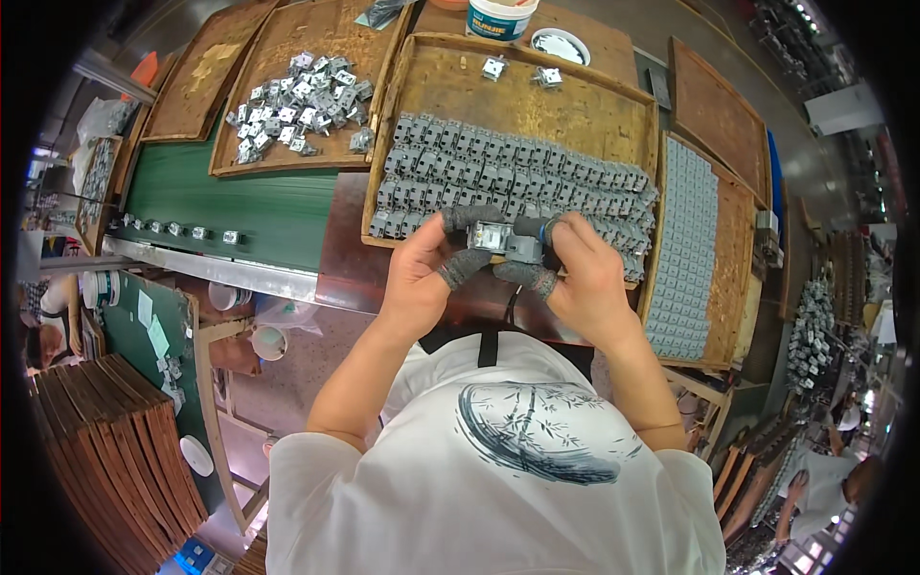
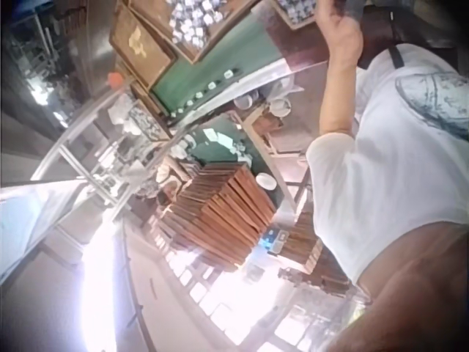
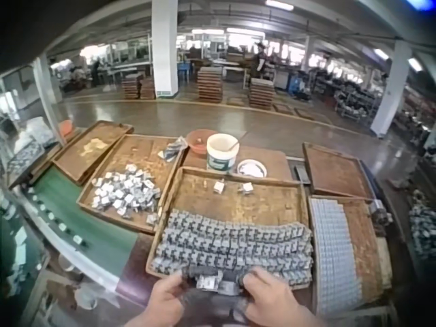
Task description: Picking small mechanical components from a bulk pile and organizing them into a grid-based assembly tray.
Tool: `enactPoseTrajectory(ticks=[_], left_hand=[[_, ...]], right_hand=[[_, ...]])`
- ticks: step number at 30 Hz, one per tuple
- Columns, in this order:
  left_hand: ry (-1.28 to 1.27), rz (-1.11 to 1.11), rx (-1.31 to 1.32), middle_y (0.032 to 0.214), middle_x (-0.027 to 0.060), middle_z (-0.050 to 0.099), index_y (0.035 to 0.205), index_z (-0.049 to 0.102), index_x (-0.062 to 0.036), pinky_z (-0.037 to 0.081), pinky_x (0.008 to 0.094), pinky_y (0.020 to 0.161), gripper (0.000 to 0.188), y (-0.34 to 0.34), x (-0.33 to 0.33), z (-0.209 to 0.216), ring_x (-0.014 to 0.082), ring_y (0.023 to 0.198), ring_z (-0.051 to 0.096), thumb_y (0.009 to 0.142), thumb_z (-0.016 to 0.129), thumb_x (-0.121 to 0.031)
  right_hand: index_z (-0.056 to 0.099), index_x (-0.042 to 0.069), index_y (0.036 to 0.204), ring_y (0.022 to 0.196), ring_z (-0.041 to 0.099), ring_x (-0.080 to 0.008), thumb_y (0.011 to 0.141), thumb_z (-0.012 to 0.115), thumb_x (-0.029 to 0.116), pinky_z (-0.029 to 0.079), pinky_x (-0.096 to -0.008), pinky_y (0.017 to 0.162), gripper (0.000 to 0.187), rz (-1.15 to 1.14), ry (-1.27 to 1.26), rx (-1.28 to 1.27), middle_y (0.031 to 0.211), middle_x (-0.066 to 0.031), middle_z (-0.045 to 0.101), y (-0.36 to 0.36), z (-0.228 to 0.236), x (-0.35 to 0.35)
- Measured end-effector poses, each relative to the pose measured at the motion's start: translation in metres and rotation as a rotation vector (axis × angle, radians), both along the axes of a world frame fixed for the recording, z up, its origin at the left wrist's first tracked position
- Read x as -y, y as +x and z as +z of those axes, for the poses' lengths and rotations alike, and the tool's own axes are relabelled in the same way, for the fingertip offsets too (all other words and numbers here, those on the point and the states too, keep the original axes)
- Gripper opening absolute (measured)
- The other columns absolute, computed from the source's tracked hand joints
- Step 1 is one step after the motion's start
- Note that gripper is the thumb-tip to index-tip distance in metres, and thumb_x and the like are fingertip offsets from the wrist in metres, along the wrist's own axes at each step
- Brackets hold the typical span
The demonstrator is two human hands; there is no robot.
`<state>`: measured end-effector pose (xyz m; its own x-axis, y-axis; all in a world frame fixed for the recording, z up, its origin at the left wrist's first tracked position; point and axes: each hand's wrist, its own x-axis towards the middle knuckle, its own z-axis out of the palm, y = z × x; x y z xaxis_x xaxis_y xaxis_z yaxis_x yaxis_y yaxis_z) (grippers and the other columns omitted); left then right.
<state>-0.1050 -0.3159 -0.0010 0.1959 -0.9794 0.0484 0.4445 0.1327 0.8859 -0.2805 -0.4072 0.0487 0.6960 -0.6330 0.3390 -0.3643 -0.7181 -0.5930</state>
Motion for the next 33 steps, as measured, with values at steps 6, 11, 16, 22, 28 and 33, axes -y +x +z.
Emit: enactPoseTrajectory(ticks=[6, 11, 16, 22, 28, 33], left_hand=[[0.057, -0.026, 0.105, 0.113, 0.0035, 0.062, 0.122, 0.058, -0.0002, 0.051, 0.0278, 0.088, 0.033, -0.006, 0.002, 0.000, 0.0123, 0.107, 0.058, 0.089, 0.060, 0.004], [0.119, -0.047, 0.174, 0.113, 0.0045, 0.061, 0.125, 0.055, -0.0011, 0.049, 0.0275, 0.088, 0.035, -0.008, 0.003, 0.007, 0.0116, 0.104, 0.058, 0.091, 0.061, 0.000], [0.033, -0.058, 0.166, 0.110, 0.0022, 0.058, 0.124, 0.057, -0.0022, 0.049, 0.0266, 0.087, 0.033, -0.014, 0.002, -0.002, 0.0107, 0.102, 0.057, 0.092, 0.062, -0.001], [-0.030, 0.034, 0.281, 0.100, 0.0081, 0.057, 0.118, 0.058, -0.0031, 0.046, 0.0291, 0.079, 0.028, -0.016, -0.002, 0.002, 0.0174, 0.090, 0.056, 0.090, 0.063, -0.008], [-0.015, -0.025, 0.156, 0.099, 0.0046, 0.057, 0.119, 0.059, -0.0023, 0.045, 0.0276, 0.087, 0.029, -0.019, 0.007, -0.016, 0.0159, 0.098, 0.057, 0.090, 0.058, 0.002], [-0.038, -0.019, 0.333, 0.113, 0.0099, 0.049, 0.132, 0.052, -0.0033, 0.043, 0.0287, 0.089, 0.038, -0.036, 0.020, -0.020, 0.0191, 0.109, 0.051, 0.094, 0.053, -0.001]], right_hand=[[0.058, -0.001, 0.085, 0.066, 0.056, -0.0312, 0.072, 0.074, 0.006, 0.046, -0.0368, 0.055, 0.021, -0.030, -0.006, -0.011, 0.079, -0.0124, 0.052, -0.006, -0.006, -0.001], [0.059, -0.002, 0.089, 0.073, 0.058, -0.0360, 0.069, 0.071, 0.002, 0.048, -0.0394, 0.062, 0.024, -0.105, -0.120, -0.045, 0.086, -0.0164, 0.056, -0.010, -0.006, -0.006], [0.058, -0.004, 0.087, 0.072, 0.056, -0.0330, 0.074, 0.076, 0.009, 0.045, -0.0349, 0.062, 0.026, -0.128, -0.032, 0.006, 0.085, -0.0153, 0.055, -0.013, -0.005, -0.012], [0.055, -0.003, 0.088, 0.074, 0.056, -0.0397, 0.071, 0.067, 0.000, 0.047, -0.0388, 0.063, 0.021, -0.129, -0.097, 0.034, 0.089, -0.0188, 0.056, -0.007, -0.006, -0.015], [0.048, -0.004, 0.082, 0.066, 0.050, -0.0352, 0.071, 0.069, -0.002, 0.041, -0.0373, 0.057, 0.024, -0.043, 0.042, -0.115, 0.081, -0.0164, 0.049, -0.011, 0.002, -0.001], [0.053, -0.002, 0.084, 0.070, 0.054, -0.0393, 0.076, 0.072, 0.007, 0.043, -0.0419, 0.059, 0.022, -0.154, -0.195, -0.090, 0.083, -0.0165, 0.052, -0.011, -0.024, 0.000]])
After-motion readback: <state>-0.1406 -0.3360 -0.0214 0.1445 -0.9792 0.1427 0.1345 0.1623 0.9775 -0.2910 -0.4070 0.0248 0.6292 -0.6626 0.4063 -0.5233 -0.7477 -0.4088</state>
